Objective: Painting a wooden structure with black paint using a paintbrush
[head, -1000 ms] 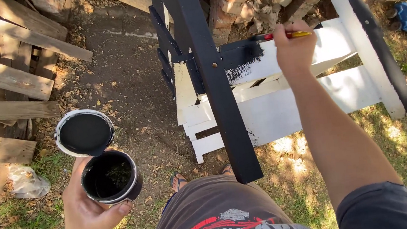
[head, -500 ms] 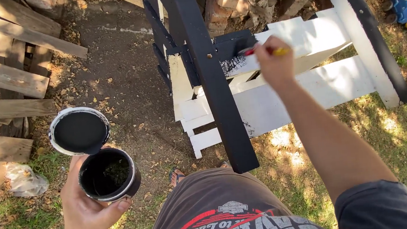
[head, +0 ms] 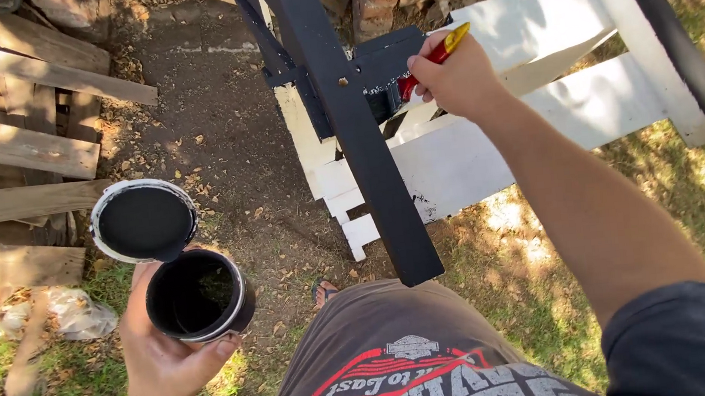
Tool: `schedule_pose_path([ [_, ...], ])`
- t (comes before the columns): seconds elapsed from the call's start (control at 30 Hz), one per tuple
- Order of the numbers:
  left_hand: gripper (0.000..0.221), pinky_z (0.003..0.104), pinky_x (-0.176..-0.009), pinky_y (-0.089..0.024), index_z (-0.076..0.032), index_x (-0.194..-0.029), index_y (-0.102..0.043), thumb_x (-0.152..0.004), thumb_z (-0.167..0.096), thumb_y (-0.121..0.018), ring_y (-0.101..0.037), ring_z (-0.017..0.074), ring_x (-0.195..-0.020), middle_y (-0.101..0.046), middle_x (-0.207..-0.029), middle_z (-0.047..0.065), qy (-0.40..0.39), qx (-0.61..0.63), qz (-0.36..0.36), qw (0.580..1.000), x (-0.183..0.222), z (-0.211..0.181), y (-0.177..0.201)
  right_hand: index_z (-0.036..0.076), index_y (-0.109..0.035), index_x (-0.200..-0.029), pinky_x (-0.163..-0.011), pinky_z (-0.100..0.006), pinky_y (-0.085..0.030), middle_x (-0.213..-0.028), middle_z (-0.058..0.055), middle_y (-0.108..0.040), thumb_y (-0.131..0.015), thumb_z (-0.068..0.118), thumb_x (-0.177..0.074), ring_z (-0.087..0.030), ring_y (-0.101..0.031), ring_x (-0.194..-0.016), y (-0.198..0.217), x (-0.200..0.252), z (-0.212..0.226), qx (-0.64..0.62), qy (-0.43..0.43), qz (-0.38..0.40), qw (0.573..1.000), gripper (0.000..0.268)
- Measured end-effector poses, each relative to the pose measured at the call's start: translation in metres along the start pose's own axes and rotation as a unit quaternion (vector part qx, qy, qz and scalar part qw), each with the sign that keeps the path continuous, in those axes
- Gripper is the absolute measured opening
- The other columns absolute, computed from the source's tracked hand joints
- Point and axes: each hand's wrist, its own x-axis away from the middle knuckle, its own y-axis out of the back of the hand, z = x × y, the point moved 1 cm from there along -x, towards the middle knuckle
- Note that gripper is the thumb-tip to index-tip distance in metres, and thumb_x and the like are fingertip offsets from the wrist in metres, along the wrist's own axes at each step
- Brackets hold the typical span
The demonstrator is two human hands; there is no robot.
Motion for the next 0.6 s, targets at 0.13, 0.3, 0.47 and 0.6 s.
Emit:
schedule_pose_path([
  [0.13,0.071,0.039,-0.101,-0.05,0.002,-0.123,-0.058,-0.071,-0.045,-0.07,-0.056,0.0277,-0.115,-0.059,-0.117,0.015,-0.028,-0.027,-0.004,0.999,0.001,-0.005,-0.003,0.017,-0.061,-0.088,-0.045,-0.031,-0.043,-0.069,-0.006,-0.06,-0.059,0.027,-0.102,-0.016,-0.052,-0.051,0.014,-0.006,0.002,0.197,0.015,-0.023,0.98,0.017],
  [0.3,0.072,0.037,-0.096,-0.05,0.0,-0.124,-0.059,-0.068,-0.044,-0.072,-0.056,0.0255,-0.11,-0.056,-0.113,0.013,0.014,-0.01,-0.026,1.0,0.012,-0.005,-0.006,0.013,-0.058,-0.091,-0.044,-0.038,-0.044,-0.065,-0.007,-0.058,-0.053,0.029,-0.107,-0.025,-0.056,-0.057,0.016,-0.019,-0.001,0.405,0.176,-0.038,0.896,0.024],
  [0.47,0.064,0.034,-0.087,-0.055,-0.002,-0.115,-0.059,-0.069,-0.044,-0.072,-0.058,0.0242,-0.104,-0.055,-0.109,0.012,0.015,0.006,-0.037,0.999,0.017,-0.011,-0.018,0.016,-0.057,-0.084,-0.044,-0.037,-0.039,-0.054,-0.004,-0.052,-0.059,0.032,-0.1,-0.021,-0.046,-0.044,-0.013,-0.02,0.004,0.258,0.169,0.03,0.951,0.023],
  [0.6,0.071,0.035,-0.09,-0.048,-0.001,-0.12,-0.059,-0.068,-0.048,-0.071,-0.056,0.0236,-0.102,-0.055,-0.107,0.011,0.012,-0.037,-0.053,0.998,0.027,-0.014,-0.024,0.015,-0.06,-0.086,-0.051,-0.021,-0.049,-0.071,-0.002,-0.064,-0.063,0.02,-0.101,-0.009,-0.061,-0.061,0.018,-0.019,-0.01,0.056,0.052,0.022,0.997,0.016],
])
